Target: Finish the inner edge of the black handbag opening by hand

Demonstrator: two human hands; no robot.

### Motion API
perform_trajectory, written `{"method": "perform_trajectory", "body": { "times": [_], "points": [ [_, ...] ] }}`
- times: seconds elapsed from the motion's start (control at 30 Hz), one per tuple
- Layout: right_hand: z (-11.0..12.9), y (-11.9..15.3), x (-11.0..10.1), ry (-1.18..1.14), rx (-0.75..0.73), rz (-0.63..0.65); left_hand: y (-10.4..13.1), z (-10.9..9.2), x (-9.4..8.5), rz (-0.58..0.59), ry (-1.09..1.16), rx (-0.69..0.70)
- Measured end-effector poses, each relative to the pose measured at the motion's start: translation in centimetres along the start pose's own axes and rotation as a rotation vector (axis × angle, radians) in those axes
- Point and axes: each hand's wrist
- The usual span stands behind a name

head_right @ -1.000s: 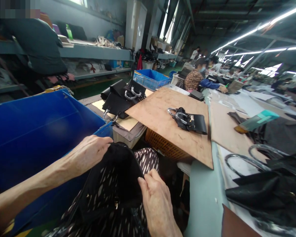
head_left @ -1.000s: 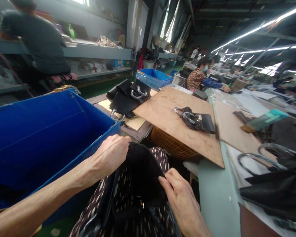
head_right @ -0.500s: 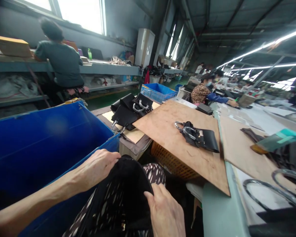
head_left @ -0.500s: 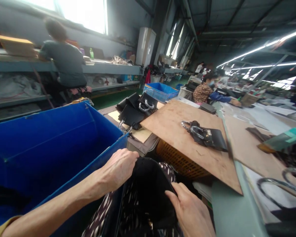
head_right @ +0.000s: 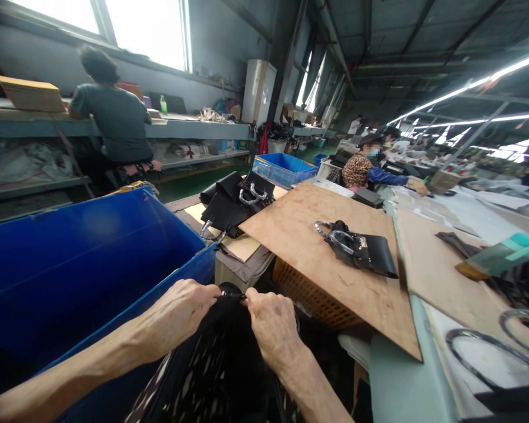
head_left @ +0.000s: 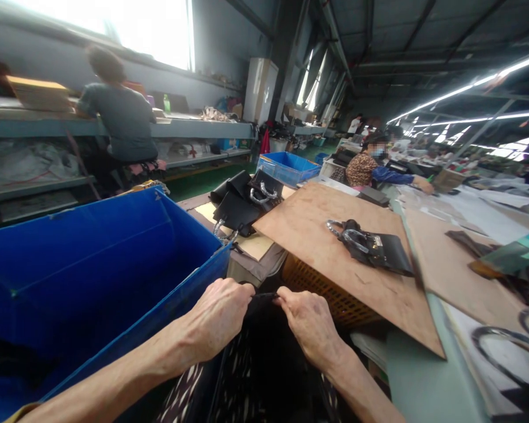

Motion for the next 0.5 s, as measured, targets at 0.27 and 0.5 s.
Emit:
{"method": "perform_trajectory", "body": {
  "times": [0.27,0.5],
  "points": [
    [0.9,2.7,-0.6,0.043,-0.098,-0.34,-0.5,0.3,-1.0,-0.028,0.004,0.004],
    [7.0,6.1,-2.1,-0.099,-0.674,-0.803,-2.8,0.0,-1.4,-0.023,0.017,0.101]
  ]
}}
Point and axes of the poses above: each hand's wrist, its own y-axis away from the middle knuckle, its own x-axis out of the palm, z = x × y, and after that the axes turned 2 degrees about z, right-handed
